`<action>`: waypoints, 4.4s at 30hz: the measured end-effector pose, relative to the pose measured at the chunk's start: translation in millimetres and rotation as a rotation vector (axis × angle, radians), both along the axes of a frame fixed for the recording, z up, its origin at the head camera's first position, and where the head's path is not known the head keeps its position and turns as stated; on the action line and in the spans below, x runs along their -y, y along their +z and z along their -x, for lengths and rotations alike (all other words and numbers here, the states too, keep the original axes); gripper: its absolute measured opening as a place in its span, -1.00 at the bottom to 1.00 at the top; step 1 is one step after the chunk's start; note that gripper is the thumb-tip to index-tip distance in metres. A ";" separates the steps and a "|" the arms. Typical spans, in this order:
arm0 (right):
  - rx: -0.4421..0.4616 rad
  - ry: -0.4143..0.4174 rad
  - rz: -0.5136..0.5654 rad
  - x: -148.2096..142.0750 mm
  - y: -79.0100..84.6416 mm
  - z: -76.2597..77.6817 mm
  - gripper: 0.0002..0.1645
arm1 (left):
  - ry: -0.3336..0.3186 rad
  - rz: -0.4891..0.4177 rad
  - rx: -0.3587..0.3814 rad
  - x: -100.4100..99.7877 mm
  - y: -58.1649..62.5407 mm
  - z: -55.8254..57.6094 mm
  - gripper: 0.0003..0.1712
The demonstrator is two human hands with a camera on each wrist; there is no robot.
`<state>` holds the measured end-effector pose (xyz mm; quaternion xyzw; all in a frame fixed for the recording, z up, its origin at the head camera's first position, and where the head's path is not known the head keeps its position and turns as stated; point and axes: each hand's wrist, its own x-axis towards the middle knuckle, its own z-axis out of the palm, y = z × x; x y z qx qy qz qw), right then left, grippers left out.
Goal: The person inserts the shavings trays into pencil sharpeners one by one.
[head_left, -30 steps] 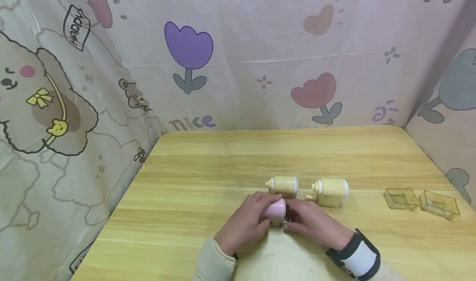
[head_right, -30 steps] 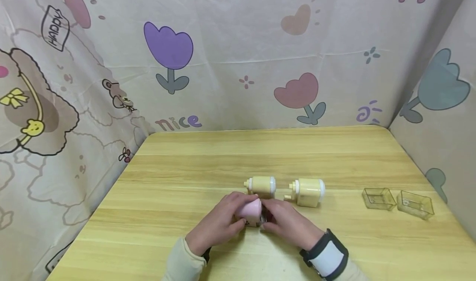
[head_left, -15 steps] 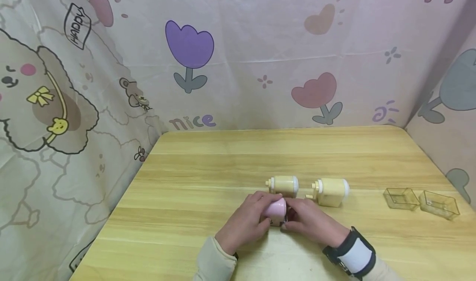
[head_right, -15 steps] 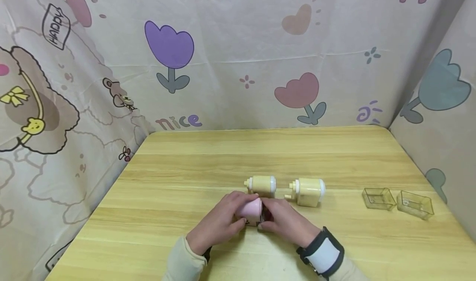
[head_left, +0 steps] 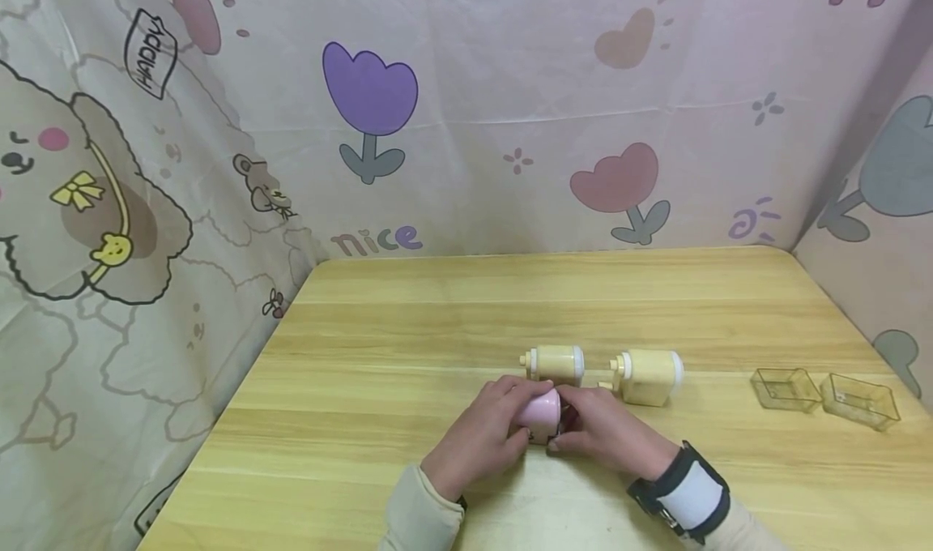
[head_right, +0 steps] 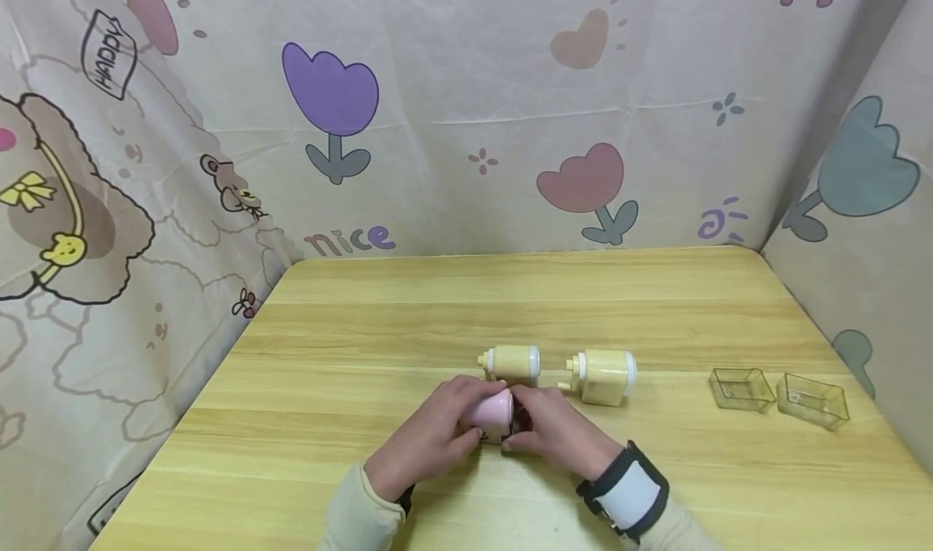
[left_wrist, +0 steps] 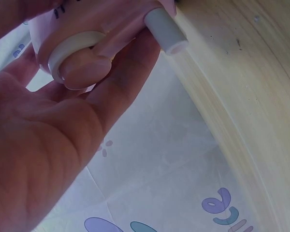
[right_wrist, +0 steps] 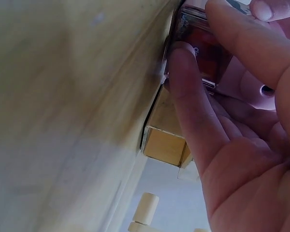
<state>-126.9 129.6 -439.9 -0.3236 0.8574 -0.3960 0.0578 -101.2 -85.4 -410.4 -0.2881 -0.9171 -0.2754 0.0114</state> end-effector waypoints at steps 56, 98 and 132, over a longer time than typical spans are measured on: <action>-0.018 -0.038 0.038 -68.4 18.6 -13.0 -0.53 | 0.267 -0.151 0.008 48.1 -6.3 30.5 -0.35; 0.044 -0.780 -0.476 -164.3 9.0 5.9 0.19 | 0.020 -0.212 -0.278 -18.7 -13.4 -0.2 -0.89; -0.149 -0.689 -0.405 -160.9 2.1 7.8 -0.28 | 0.009 -0.150 -0.273 -18.3 -14.2 0.4 -0.90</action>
